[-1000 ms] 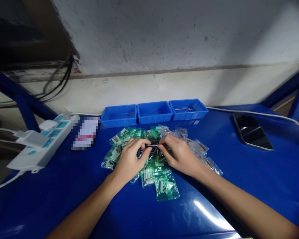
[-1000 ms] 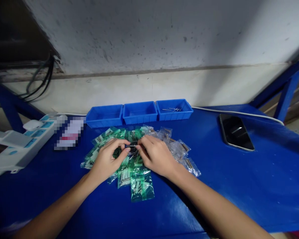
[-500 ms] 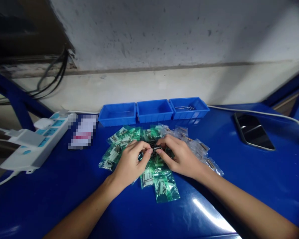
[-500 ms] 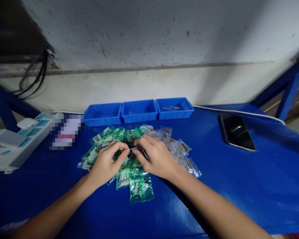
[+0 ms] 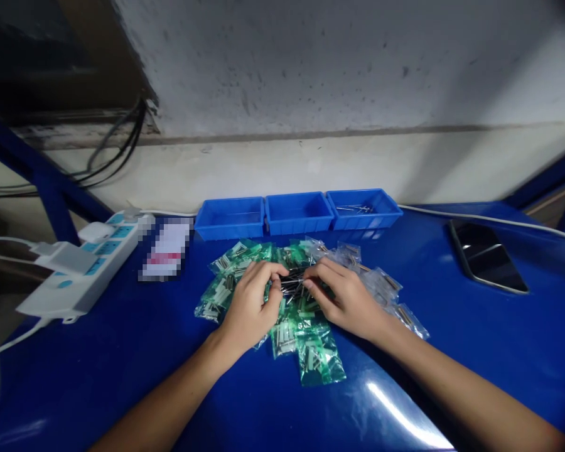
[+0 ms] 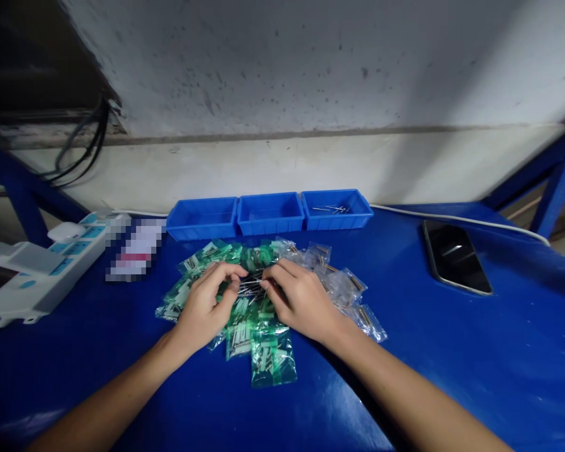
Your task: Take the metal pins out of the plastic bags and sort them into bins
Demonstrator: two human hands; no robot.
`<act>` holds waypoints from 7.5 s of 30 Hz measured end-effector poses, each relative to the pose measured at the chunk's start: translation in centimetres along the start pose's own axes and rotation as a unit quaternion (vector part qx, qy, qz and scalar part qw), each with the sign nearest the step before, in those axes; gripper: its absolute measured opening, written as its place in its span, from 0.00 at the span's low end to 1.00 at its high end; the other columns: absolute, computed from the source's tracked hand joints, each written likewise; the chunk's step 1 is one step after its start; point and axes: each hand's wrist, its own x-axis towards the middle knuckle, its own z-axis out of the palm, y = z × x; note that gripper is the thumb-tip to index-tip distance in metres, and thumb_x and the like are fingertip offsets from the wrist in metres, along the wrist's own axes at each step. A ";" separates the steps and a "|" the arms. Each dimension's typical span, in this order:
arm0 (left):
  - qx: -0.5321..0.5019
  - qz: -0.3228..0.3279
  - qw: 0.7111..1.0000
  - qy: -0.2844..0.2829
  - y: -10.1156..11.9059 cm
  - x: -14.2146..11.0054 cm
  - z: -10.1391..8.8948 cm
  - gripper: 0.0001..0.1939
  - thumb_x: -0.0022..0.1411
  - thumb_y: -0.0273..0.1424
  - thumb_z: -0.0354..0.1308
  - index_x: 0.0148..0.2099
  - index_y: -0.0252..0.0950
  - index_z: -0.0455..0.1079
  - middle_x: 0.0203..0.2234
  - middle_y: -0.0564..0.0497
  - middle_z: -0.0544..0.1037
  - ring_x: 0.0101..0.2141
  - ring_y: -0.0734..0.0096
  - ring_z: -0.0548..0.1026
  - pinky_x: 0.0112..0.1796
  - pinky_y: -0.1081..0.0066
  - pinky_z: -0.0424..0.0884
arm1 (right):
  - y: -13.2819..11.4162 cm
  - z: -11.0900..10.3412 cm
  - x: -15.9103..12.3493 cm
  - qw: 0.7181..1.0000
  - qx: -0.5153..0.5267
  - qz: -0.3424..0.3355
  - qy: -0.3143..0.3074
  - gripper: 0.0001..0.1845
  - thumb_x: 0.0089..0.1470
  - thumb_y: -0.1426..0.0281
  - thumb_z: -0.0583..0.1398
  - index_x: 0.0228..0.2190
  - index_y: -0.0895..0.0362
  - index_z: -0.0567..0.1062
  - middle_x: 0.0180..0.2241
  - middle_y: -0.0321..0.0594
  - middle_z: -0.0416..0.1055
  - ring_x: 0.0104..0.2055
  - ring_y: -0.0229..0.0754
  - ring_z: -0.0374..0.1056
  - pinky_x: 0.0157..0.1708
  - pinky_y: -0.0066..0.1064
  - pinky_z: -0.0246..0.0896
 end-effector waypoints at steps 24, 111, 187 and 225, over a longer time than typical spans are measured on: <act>-0.002 0.023 1.000 -0.013 0.2 0.0 0.3 0.03 0.62 0.26 0.51 0.36 0.37 0.66 0.30 0.52 0.69 0.35 0.68 0.69 0.37 0.67 0.66 | -0.2 0.1 0.0 1.000 0.013 0.002 0.011 0.13 0.61 0.68 0.48 0.29 0.58 0.67 0.27 0.39 0.64 0.29 0.38 0.61 0.29 0.31 0.57; 0.025 0.056 0.998 0.026 0.2 0.2 0.5 0.10 0.66 0.31 0.46 0.36 0.37 0.68 0.28 0.52 0.74 0.32 0.69 0.72 0.35 0.69 0.67 | -0.3 0.4 0.2 0.996 -0.013 -0.048 0.075 0.09 0.59 0.69 0.51 0.36 0.57 0.70 0.31 0.41 0.67 0.31 0.39 0.64 0.32 0.31 0.61; 0.019 0.038 0.999 0.005 -0.7 0.2 0.2 0.09 0.65 0.32 0.48 0.35 0.37 0.68 0.26 0.53 0.73 0.28 0.71 0.71 0.31 0.71 0.66 | -0.8 -0.5 0.0 0.997 -0.059 -0.001 0.056 0.08 0.51 0.76 0.52 0.36 0.55 0.63 0.28 0.38 0.66 0.27 0.41 0.61 0.28 0.31 0.55; -0.033 0.021 0.999 0.037 0.4 -0.2 0.0 0.06 0.64 0.33 0.50 0.41 0.37 0.65 0.19 0.58 0.64 0.19 0.77 0.63 0.21 0.76 0.58 | -0.6 0.1 0.0 0.995 -0.027 -0.054 0.080 0.07 0.61 0.69 0.49 0.35 0.55 0.66 0.30 0.40 0.67 0.30 0.40 0.64 0.31 0.31 0.59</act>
